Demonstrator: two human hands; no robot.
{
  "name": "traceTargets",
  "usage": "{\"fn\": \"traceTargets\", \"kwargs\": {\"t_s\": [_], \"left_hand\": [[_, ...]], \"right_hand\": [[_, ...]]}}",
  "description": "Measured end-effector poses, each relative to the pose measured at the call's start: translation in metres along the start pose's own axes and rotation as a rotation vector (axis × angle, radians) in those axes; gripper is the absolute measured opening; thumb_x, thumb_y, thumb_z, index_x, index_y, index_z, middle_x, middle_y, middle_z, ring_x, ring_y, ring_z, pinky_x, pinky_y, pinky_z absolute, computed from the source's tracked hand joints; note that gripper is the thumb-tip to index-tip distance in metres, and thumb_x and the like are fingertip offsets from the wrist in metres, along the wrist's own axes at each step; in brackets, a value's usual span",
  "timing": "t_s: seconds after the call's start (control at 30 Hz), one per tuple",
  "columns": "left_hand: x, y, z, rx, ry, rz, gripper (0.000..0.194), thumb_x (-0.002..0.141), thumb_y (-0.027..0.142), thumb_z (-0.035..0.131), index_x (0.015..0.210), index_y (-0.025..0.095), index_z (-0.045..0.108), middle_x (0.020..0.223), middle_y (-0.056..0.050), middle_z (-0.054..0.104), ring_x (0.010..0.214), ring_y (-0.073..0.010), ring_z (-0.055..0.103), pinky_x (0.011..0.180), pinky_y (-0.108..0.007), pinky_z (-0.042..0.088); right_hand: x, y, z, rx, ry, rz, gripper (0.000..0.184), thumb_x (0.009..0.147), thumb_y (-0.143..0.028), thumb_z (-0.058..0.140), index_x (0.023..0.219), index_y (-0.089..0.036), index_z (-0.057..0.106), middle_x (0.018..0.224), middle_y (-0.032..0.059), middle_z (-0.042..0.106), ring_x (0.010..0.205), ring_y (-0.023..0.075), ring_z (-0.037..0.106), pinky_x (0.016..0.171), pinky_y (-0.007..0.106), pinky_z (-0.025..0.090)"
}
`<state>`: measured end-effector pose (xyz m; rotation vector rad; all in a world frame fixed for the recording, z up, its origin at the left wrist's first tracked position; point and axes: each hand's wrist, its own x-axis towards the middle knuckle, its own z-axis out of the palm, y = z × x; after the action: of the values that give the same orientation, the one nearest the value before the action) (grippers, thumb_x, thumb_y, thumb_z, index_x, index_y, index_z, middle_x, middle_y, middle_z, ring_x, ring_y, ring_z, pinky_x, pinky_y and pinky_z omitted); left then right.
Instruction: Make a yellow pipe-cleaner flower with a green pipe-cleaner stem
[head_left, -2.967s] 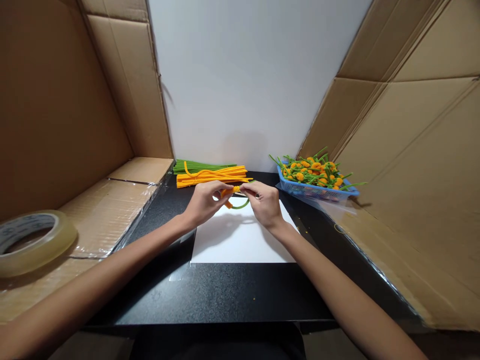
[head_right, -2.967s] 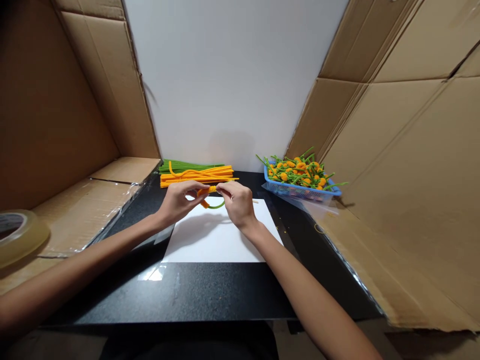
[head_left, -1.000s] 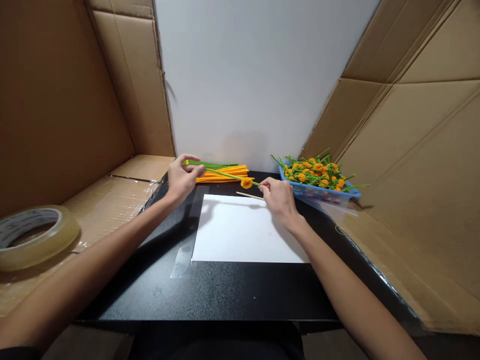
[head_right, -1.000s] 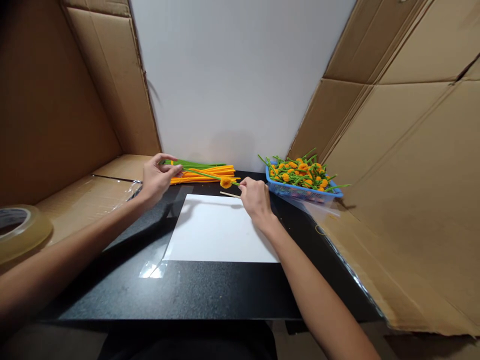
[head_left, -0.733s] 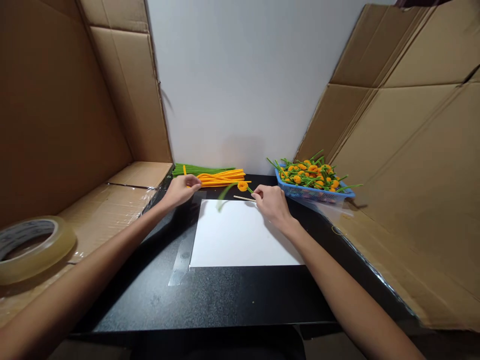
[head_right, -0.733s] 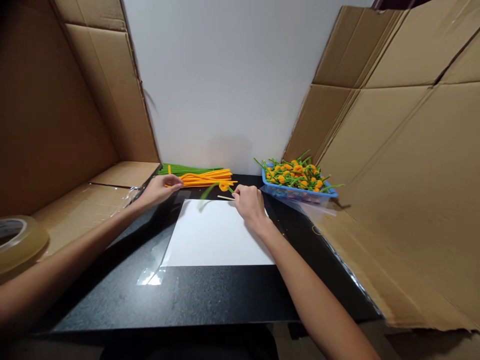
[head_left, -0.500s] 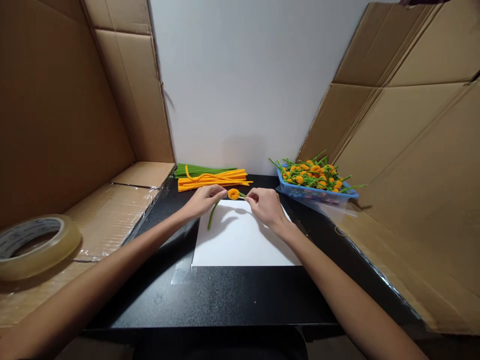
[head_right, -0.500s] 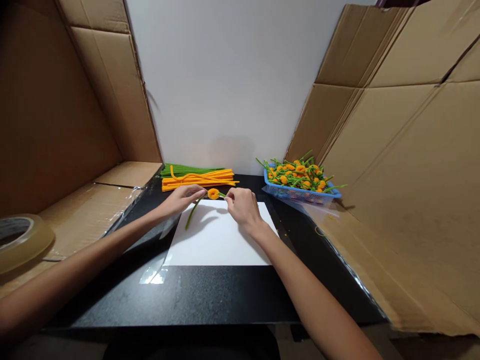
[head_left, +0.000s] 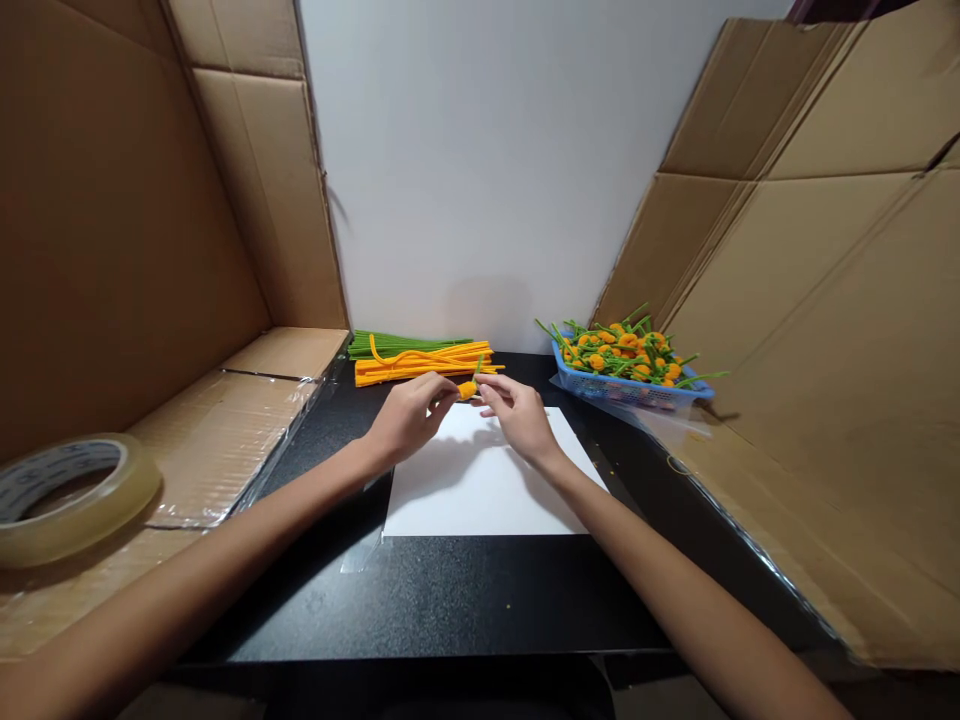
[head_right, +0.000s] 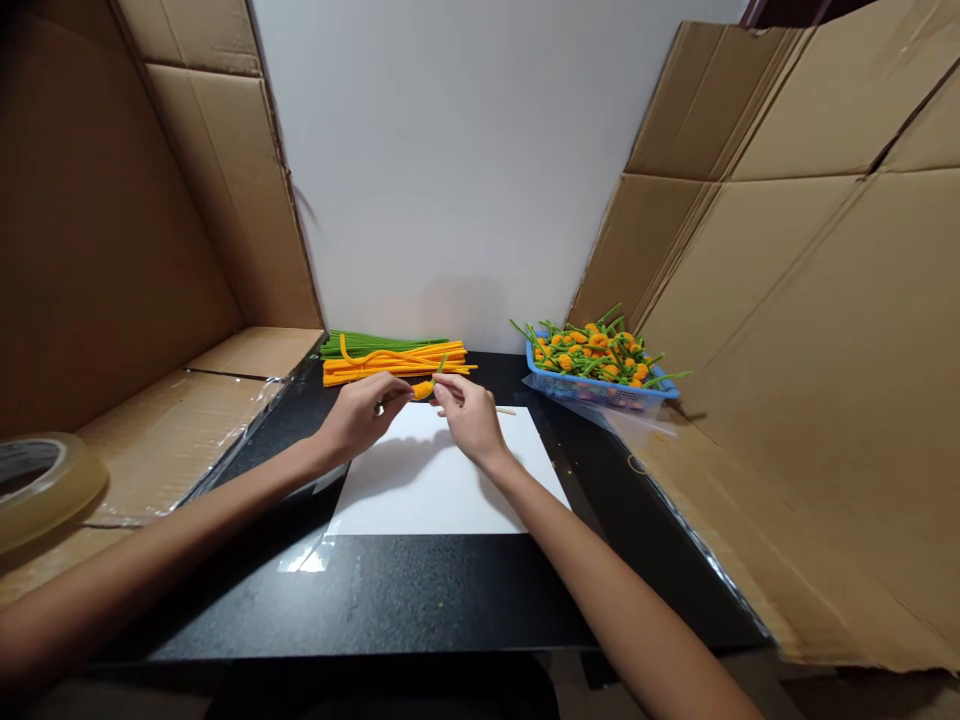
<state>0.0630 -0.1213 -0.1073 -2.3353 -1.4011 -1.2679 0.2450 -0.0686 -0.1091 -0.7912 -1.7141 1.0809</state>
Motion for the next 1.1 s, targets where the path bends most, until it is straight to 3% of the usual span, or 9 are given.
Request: {"fn": "traceTargets", "kwargs": {"t_s": [0.1,0.17,0.23,0.4,0.6,0.8,0.87,1.1], "left_hand": [[-0.007,0.006,0.007,0.18,-0.017,0.152,0.018,0.098,0.021,0.045,0.095,0.015,0.062,0.087,-0.007,0.068,0.076,-0.0159,0.063,0.069,-0.027,0.048],[-0.01,0.008,0.01,0.28,-0.065,0.19,0.02,0.099,0.021,0.042,0.097,0.014,0.061,0.087,-0.008,0.067,0.077,-0.0165,0.063,0.067,-0.027,0.048],[-0.011,0.009,0.01,0.387,-0.126,0.216,0.02,0.1,0.023,0.043,0.097,0.014,0.061,0.086,-0.007,0.066,0.077,-0.017,0.062,0.063,-0.026,0.047],[-0.005,0.012,0.0,0.591,-0.29,0.26,0.017,0.096,0.012,0.044,0.093,0.014,0.06,0.085,-0.007,0.063,0.079,-0.0193,0.06,0.052,-0.026,0.042],[0.003,0.007,-0.003,0.489,-0.201,0.199,0.016,0.096,0.014,0.046,0.09,0.013,0.061,0.083,-0.005,0.063,0.076,-0.0176,0.061,0.065,-0.029,0.048],[0.006,0.006,-0.003,0.401,-0.154,0.176,0.014,0.095,0.014,0.049,0.094,0.011,0.062,0.088,-0.006,0.067,0.077,-0.0183,0.064,0.067,-0.029,0.049],[0.006,0.005,-0.002,0.372,-0.142,0.156,0.012,0.095,0.015,0.051,0.094,0.012,0.063,0.089,-0.006,0.068,0.077,-0.0184,0.065,0.068,-0.029,0.049],[-0.001,0.003,0.001,0.376,-0.185,0.104,0.019,0.097,0.025,0.051,0.091,0.014,0.065,0.082,-0.004,0.068,0.073,-0.0175,0.064,0.061,-0.027,0.044]], "right_hand": [[-0.005,0.0,0.015,0.391,0.014,0.209,0.038,0.083,-0.032,0.065,0.116,-0.017,0.055,0.114,0.0133,0.071,0.092,0.0213,0.072,0.077,0.036,0.061],[-0.007,0.002,0.02,0.478,0.05,0.238,0.038,0.079,-0.028,0.069,0.112,-0.016,0.054,0.115,0.0148,0.07,0.094,0.0211,0.072,0.083,0.037,0.06],[-0.007,0.007,0.021,0.417,0.07,0.192,0.038,0.075,-0.025,0.071,0.109,-0.015,0.055,0.112,0.0162,0.071,0.094,0.0225,0.072,0.082,0.037,0.06],[-0.006,0.014,0.016,0.01,0.028,-0.109,0.033,0.08,-0.023,0.065,0.111,-0.016,0.058,0.104,0.0123,0.073,0.093,0.0235,0.072,0.08,0.038,0.061],[-0.005,0.01,0.012,-0.103,-0.044,-0.26,0.03,0.086,-0.021,0.059,0.117,-0.019,0.058,0.106,0.0085,0.073,0.099,0.0226,0.071,0.083,0.035,0.06],[-0.005,0.007,0.007,-0.171,-0.122,-0.363,0.03,0.088,-0.018,0.055,0.119,-0.018,0.056,0.114,0.0094,0.069,0.107,0.0216,0.068,0.092,0.034,0.056],[-0.004,0.008,0.006,-0.153,-0.136,-0.34,0.031,0.088,-0.02,0.056,0.119,-0.018,0.056,0.115,0.0096,0.069,0.108,0.0216,0.067,0.092,0.035,0.056],[0.003,0.019,0.005,0.146,-0.173,-0.039,0.045,0.076,-0.027,0.069,0.117,-0.015,0.054,0.104,0.0108,0.071,0.098,0.0221,0.069,0.091,0.038,0.055]]}}
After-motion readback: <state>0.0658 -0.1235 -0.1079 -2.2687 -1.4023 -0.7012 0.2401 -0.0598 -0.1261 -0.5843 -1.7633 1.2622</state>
